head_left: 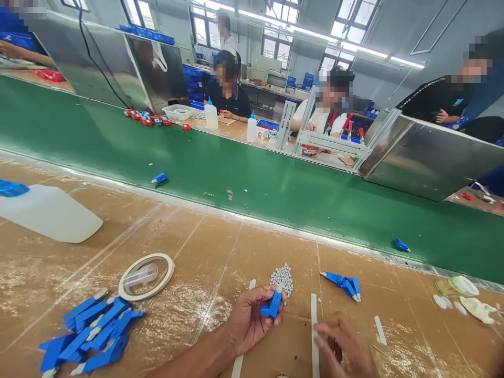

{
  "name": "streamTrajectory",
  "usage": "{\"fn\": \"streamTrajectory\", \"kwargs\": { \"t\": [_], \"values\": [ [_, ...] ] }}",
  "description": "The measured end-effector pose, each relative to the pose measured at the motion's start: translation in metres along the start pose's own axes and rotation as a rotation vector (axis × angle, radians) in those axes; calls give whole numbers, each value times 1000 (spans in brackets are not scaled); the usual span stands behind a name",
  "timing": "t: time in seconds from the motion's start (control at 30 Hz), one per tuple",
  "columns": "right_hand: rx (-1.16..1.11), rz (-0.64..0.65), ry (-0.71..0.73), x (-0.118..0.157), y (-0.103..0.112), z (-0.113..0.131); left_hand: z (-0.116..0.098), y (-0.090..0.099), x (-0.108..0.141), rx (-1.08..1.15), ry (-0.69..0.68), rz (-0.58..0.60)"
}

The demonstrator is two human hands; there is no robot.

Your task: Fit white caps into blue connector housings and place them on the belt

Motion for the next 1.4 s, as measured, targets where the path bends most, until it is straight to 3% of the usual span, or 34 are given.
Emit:
{"fn": "streamTrajectory", "kwargs": {
  "t": [0.17,0.33,0.53,0.63,0.73,0.83,0.97,1.4],
  "values": [
    [279,72,0,-43,6,-29,0,-1,0,-4,-25,-36],
    [333,146,37,-49,-5,-38,5,0,-3,-47,-21,-75],
    [386,207,52,-57,-8,-32,9,-1,-3,-85,-27,-71],
    [170,275,-190,-58,-1,-18,9,-2,-2,-84,-22,-68],
    [-253,336,-513,-50,2,0,11,-2,-2,-70,-16,-58],
    [-523,374,-708,-39,-3,12,14,0,-2,-64,-23,-44],
    [-683,337,-773,-32,-17,14,17,3,-2,-88,-14,-23],
    [-825,268,-813,-23,-35,13,28,8,-7,-184,-36,-1]
  ]
}}
Point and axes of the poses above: each hand's wrist, its own x-axis away from the middle knuckle, its own y-axis out of the back of the hand, z = x × y, the point moved 1 cm from there along -x, towards the middle knuckle, and after that the axes turned 13 degrees about -z, right-handed, at the moved point
